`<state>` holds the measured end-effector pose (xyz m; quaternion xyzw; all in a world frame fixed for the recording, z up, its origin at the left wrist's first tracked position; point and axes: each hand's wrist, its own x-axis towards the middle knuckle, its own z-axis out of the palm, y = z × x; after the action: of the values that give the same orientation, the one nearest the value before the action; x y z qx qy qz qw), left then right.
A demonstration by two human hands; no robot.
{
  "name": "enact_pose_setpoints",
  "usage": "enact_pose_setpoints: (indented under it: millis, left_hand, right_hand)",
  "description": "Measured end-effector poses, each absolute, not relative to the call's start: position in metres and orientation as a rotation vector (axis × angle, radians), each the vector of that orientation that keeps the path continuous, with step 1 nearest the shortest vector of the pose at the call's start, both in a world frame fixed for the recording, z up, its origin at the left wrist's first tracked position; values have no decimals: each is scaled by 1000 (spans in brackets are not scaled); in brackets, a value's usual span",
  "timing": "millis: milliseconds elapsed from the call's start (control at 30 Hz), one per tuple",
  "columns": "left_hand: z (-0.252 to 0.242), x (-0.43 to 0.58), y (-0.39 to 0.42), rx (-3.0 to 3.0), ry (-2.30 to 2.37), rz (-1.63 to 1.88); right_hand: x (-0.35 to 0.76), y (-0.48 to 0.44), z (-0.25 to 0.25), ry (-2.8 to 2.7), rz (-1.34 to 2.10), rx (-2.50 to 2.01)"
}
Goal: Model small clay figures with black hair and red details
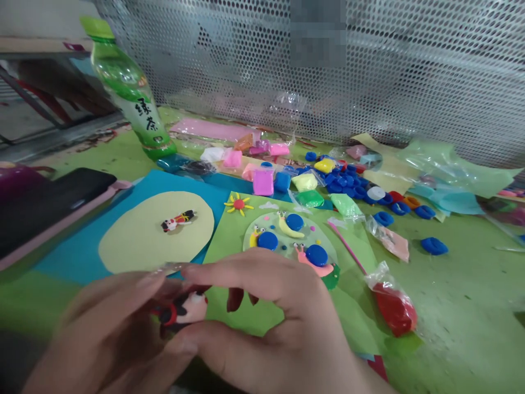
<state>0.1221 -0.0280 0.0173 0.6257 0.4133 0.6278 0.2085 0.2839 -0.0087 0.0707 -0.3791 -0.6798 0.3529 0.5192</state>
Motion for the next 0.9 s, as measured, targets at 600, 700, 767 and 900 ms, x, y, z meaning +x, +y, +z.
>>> enact_pose_setpoints:
  millis: [600, 700, 767, 900]
  left_hand:
    - [26, 133, -32, 1017, 686, 1405]
    - [20, 133, -34, 856, 645, 1353]
    - [17, 133, -34, 786, 610, 1331]
    - [18, 133, -30, 763, 601, 1278]
  right_hand:
    - [289, -10, 72, -1826, 727, -985]
    - [286, -10, 75, -1791, 668, -994]
    - [285, -8, 77, -1736, 670, -1003]
    - [285, -6, 79, -1805, 635, -975]
